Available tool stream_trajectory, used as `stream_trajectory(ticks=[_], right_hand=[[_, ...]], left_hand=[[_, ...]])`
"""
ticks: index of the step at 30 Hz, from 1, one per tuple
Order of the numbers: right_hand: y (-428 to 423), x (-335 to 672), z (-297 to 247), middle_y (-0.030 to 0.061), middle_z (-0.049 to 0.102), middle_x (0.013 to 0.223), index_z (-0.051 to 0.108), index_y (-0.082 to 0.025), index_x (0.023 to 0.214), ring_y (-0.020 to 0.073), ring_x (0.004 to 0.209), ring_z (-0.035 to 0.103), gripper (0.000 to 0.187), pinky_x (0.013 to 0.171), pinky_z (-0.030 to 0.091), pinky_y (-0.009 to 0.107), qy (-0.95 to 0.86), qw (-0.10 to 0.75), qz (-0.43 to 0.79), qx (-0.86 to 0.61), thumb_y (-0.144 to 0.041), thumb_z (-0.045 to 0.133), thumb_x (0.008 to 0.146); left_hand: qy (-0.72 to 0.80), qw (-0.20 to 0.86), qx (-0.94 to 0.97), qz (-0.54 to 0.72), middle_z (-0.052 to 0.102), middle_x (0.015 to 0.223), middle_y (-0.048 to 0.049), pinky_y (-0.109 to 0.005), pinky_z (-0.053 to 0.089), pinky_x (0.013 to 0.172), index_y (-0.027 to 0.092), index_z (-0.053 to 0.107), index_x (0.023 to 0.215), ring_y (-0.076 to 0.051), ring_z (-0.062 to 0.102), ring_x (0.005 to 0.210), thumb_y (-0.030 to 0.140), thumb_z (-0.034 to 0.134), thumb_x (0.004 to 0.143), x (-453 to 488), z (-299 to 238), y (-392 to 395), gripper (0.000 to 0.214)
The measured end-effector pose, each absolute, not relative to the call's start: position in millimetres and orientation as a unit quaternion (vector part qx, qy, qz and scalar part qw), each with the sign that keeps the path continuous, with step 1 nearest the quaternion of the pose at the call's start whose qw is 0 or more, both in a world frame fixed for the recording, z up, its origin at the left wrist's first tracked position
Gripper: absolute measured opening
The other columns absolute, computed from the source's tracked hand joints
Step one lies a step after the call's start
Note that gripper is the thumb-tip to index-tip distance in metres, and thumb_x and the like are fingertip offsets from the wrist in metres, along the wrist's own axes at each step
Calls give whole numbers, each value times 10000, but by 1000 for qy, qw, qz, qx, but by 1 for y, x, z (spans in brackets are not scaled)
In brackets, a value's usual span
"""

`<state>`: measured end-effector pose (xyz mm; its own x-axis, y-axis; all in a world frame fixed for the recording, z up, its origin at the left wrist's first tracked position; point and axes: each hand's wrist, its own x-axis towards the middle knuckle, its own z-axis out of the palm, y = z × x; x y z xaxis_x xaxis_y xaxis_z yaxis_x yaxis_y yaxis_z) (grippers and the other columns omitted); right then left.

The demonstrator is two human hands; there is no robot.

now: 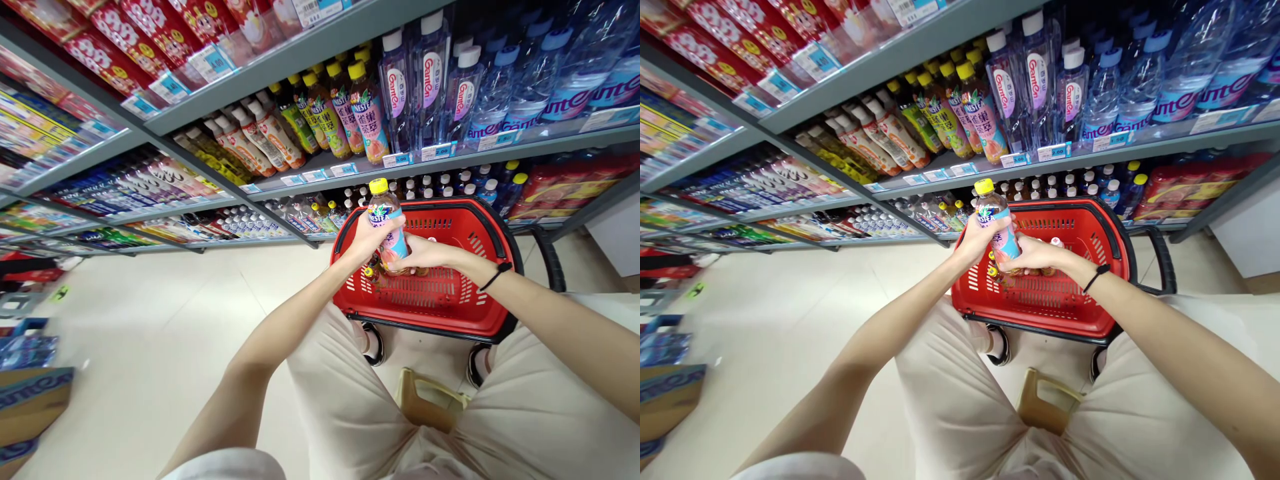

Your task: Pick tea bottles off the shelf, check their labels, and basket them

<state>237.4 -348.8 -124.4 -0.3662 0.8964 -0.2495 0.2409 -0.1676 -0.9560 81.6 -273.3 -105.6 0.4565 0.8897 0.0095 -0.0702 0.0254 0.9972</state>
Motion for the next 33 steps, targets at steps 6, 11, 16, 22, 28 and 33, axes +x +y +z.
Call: stream_trajectory(ticks=[6, 11, 16, 22, 28, 33], right_hand=[[-350, 237, -119, 25, 701, 818, 609, -202, 1095, 141, 588, 592, 526, 473, 479, 260, -559, 273, 588, -517, -456, 914, 750], [-352, 235, -108, 7, 669, 781, 606, -187, 1088, 114, 573, 565, 523, 433, 403, 212, -540, 278, 642, -469, -495, 893, 777], [-349, 237, -107, 1, 655, 792, 620, -171, 1114, 98, 584, 546, 584, 456, 410, 198, -535, 277, 655, -456, -508, 918, 742], [-347, 244, -116, -6, 637, 771, 668, -197, 1116, 75, 526, 439, 549, 418, 340, 194, -525, 258, 695, -418, -591, 865, 789], [-344, 239, -109, 37, 659, 701, 666, -169, 873, 75, 483, 377, 492, 390, 283, 207, -487, 300, 733, -369, -644, 779, 807], [-343, 237, -93, 70, 697, 739, 684, -175, 912, 97, 489, 417, 509, 381, 280, 218, -445, 349, 750, -343, -680, 624, 894]], left_hand=[[340, 647, 560, 390, 747, 835, -63, -337, 599, 733, 153, 716, 879, -185, 700, 721, 553, 970, 618, 79, -95, -271, 541], [342, 676, 509, 409, 775, 913, -77, -379, 623, 852, 173, 698, 888, -239, 753, 870, 529, 960, 634, 76, -88, -269, 509], [320, 701, 505, 390, 790, 977, -103, -408, 628, 914, 163, 716, 929, -280, 769, 977, 556, 915, 671, 72, -82, -269, 510], [302, 723, 475, 400, 775, 1015, -132, -443, 621, 941, 165, 712, 939, -321, 755, 1055, 559, 870, 699, 68, -77, -263, 487], [302, 734, 433, 427, 761, 1009, -94, -467, 597, 982, 204, 691, 981, -318, 735, 1113, 610, 745, 819, 63, -80, -249, 441], [311, 732, 410, 446, 749, 1030, -100, -442, 562, 1023, 195, 696, 986, -296, 718, 1113, 602, 741, 828, 57, -80, -236, 439]])
